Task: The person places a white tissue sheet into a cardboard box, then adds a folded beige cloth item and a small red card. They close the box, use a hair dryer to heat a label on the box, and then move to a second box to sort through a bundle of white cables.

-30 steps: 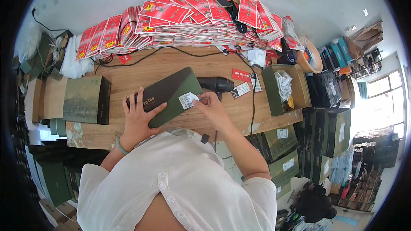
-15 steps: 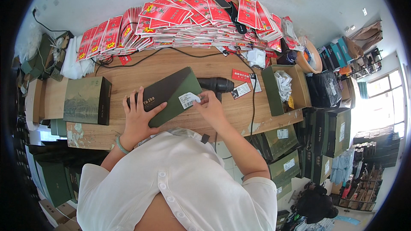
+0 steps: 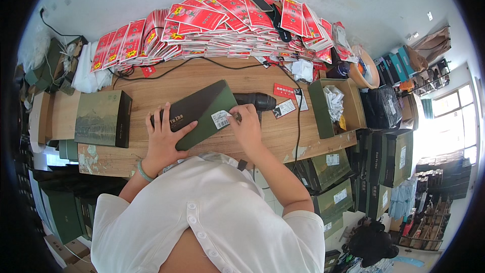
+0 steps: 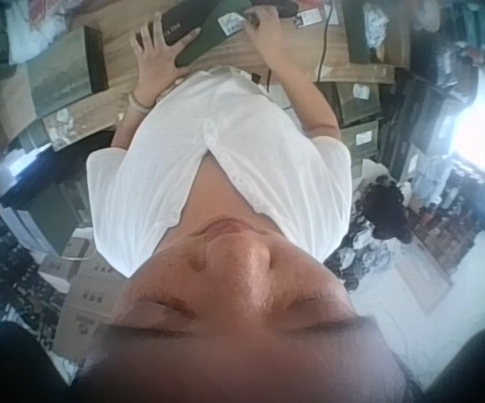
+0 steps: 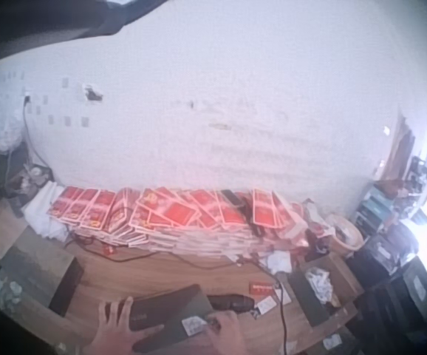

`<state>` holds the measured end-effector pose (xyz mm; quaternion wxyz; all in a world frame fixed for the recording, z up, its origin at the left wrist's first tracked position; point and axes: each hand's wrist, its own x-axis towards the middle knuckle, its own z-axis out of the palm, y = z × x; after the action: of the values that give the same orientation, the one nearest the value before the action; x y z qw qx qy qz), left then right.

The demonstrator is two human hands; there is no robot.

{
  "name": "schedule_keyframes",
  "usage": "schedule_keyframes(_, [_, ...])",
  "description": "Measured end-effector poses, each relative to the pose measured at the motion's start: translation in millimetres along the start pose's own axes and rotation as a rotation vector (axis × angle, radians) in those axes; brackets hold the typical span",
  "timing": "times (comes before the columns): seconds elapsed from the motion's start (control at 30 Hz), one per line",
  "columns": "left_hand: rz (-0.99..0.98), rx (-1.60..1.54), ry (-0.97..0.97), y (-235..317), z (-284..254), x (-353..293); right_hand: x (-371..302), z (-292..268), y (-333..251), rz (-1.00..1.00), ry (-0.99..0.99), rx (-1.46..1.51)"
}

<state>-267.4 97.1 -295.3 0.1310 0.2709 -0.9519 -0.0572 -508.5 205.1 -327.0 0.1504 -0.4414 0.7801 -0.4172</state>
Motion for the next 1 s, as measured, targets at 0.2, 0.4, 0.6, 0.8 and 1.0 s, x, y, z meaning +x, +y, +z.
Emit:
schedule_keyframes(0.2, [0.003,0.000,0.007,0,0,0,2,5,8,-0.106,0.081,0.008])
schedule_keyframes(0.4, [-0.003,-0.013,0.007,0,1,0,5,5,3,-0.074,0.081,0.029])
schedule_keyframes(0.6, [0.000,-0.009,0.014,0,2,-1,7,7,8,-0.026,0.045,-0.010])
schedule_keyframes(0.8, [0.000,-0.012,0.016,0,2,-1,7,11,6,0.015,0.053,-0.022])
schedule_keyframes(1.0, [-0.005,-0.012,0.006,1,3,0,7,12,-3,-0.036,0.058,-0.303])
